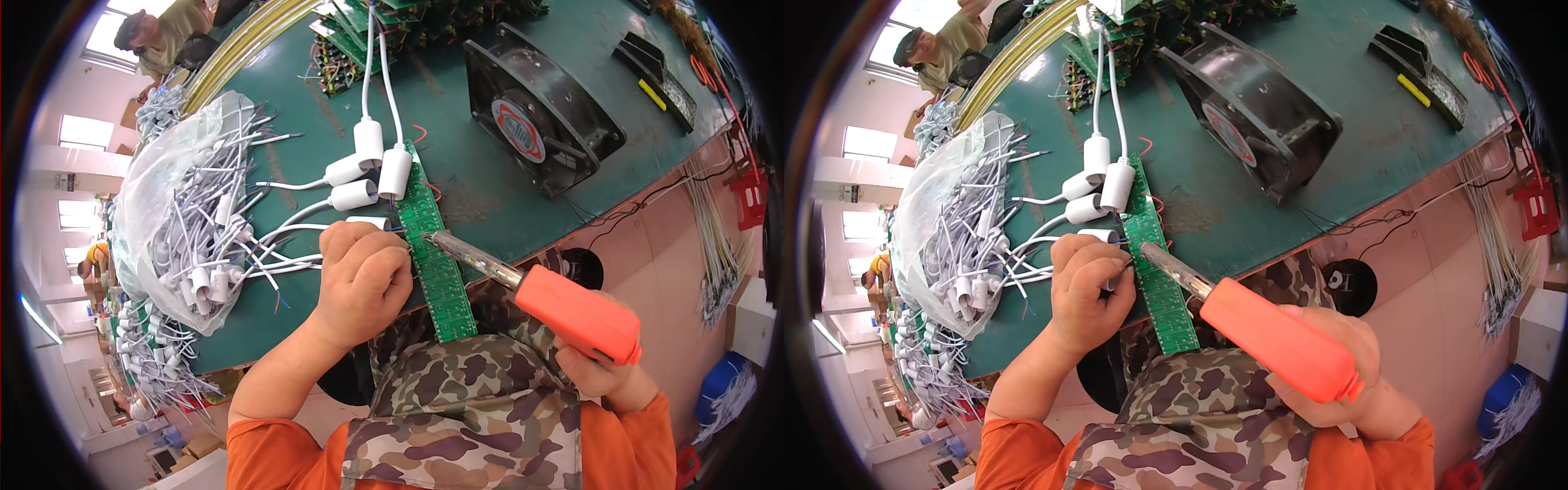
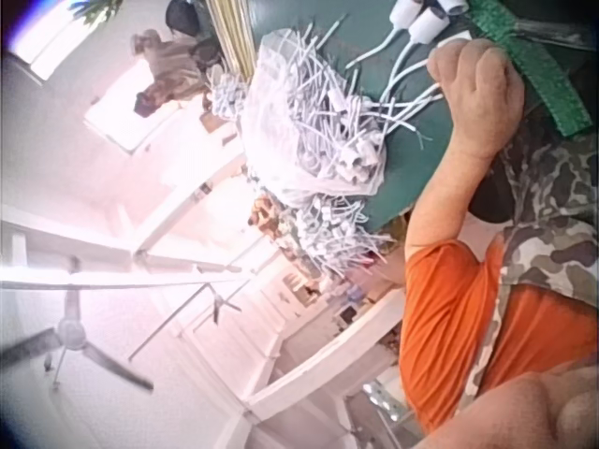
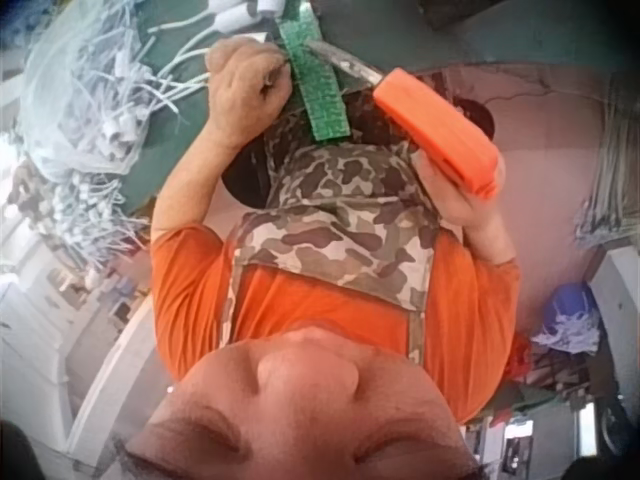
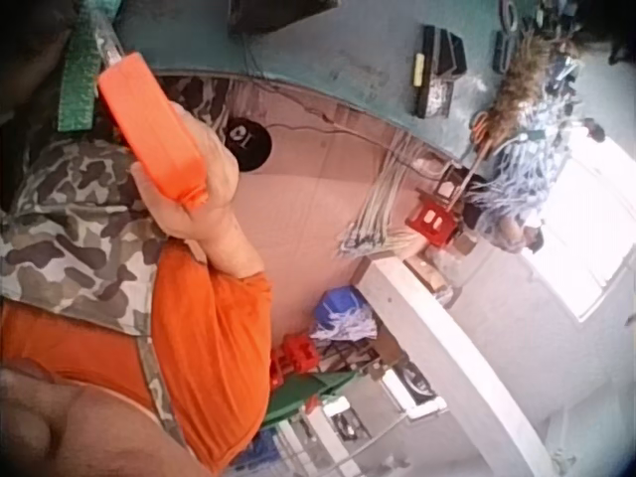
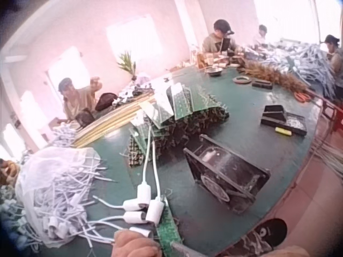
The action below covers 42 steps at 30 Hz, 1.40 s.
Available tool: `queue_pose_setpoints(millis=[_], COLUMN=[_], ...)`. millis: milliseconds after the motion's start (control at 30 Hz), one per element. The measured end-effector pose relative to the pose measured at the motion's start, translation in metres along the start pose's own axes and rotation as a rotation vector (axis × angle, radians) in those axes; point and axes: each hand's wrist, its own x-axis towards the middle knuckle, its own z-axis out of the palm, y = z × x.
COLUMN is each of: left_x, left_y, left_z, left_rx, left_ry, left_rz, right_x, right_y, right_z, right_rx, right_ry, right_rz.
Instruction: The person solders wired components onto circuit boards using a soldering iron.
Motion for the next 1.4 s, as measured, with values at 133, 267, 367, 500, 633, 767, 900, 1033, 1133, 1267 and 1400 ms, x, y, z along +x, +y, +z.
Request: queue_pose_setpoints(millis=[133,267,367,500,633,767,900,1033,1133,1267,1400], left_x=[-0.0025,-0.0056,-0.0056,-0.0051,-0.0021,-0.0035,-0.0071,-0.0078,-0.0077,-0.0075,-0.0064], left_y=[0.0031,0.0018,0.0028,0.0080,0.0099,0.0079,0.0057,0.0051,0.0038,0.0027,0.0031], left_z=[-0.0026,-0.0040,-0.0038,-0.0036,-0.0041,-0.0040,-0.0029,-0.0020,-0.0016,-0.0016,-0.0029], left_rx=[0.003,0.018,0.008,0.066,0.105,0.034,-0.001,-0.020,-0.018,0.003,0.014], left_ry=[0.004,0.003,-0.002,-0.022,-0.025,0.002,0.009,0.007,0.008,-0.002,-0.009], left_rz=[-0.018,-0.017,-0.060,-0.109,-0.130,-0.158,-0.153,-0.103,-0.071,-0.046,-0.041], right_x=[-0.0031,-0.0055,-0.0035,-0.0040,-0.0056,-0.0065,-0.0079,-0.0081,-0.0078,-0.0032,0.0002], right_y=[0.0002,0.0043,0.0032,0.0029,0.0028,0.0005,0.0011,0.0016,0.0024,0.0049,0.0044], right_z=[0.0018,0.0041,0.0046,0.0059,0.0063,0.0053,0.0036,0.0051,0.0061,0.0078,0.0076], right_rx=[-0.008,-0.009,0.041,0.048,0.041,0.051,0.020,0.046,0.006,0.034,0.046], right_ry=[0.027,0.034,0.036,0.051,0.060,0.053,0.039,0.040,0.046,0.047,0.019], right_rz=[0.009,-0.015,0.008,0.019,0.023,0.054,0.052,0.060,0.025,-0.014,-0.023])
